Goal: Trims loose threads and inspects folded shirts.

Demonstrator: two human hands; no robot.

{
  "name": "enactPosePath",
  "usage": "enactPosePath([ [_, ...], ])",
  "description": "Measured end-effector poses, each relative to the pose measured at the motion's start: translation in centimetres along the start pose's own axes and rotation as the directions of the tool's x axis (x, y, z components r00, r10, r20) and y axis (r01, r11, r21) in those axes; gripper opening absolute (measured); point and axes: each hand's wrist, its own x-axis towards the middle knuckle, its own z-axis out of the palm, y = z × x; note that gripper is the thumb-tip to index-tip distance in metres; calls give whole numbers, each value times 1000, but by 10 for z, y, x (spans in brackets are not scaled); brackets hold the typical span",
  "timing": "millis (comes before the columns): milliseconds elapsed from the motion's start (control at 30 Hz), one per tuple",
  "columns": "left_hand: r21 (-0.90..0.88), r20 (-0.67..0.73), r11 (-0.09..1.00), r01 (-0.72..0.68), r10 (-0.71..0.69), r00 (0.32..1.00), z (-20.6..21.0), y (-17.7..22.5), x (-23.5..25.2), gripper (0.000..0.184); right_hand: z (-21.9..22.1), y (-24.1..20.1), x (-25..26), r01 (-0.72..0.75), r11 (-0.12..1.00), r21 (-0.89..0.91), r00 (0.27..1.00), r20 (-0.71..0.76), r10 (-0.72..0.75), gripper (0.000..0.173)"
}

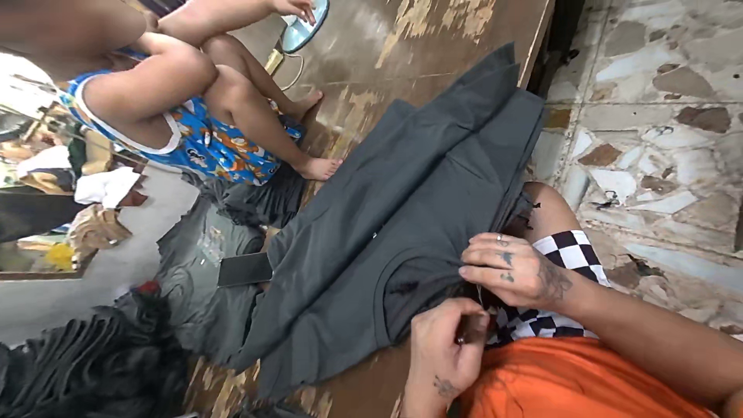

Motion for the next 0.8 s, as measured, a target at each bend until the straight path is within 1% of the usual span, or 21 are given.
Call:
enactPosePath([
  [33,69,8,996,58,-59,998,-5,1,1,28,-5,-1,-1,-6,1000,11,1000,-8,7,20],
  [67,150,10,982,112,-115,993,-10,1,3,40,-10,-2,-1,-16,1000,8,1000,-10,16,21],
  [100,221,11,965,143,-149,989,-15,0,4,45,-14,-3,-1,-23,1000,-3,1000,-5,23,22],
  [133,269,3,953,139,-145,989,-18,-2,5,42,-17,-5,-1,-29,1000,-11,1000,3,29,22],
  [233,329,-8,944,33,-32,999,-21,-7,5,28,-22,-10,-2,-49,999,2,999,18,49,19],
  [333,367,16,930,-18,13,1000,-19,-7,7,25,-22,-12,0,-60,998,5,998,17,60,21],
  [433,395,15,919,-22,17,1000,-21,-7,7,25,-18,-15,6,-59,998,-13,998,5,59,22],
  [500,378,5,926,-11,10,1000,-21,-6,6,26,-18,-17,9,-59,998,-20,998,1,59,23],
  [633,376,-3,926,-13,15,1000,-14,-4,7,27,-13,-21,13,-41,999,8,999,7,41,24],
  [800,387,-2,922,0,0,1000,-17,0,5,28,-9,-25,8,-38,999,33,999,20,37,23],
])
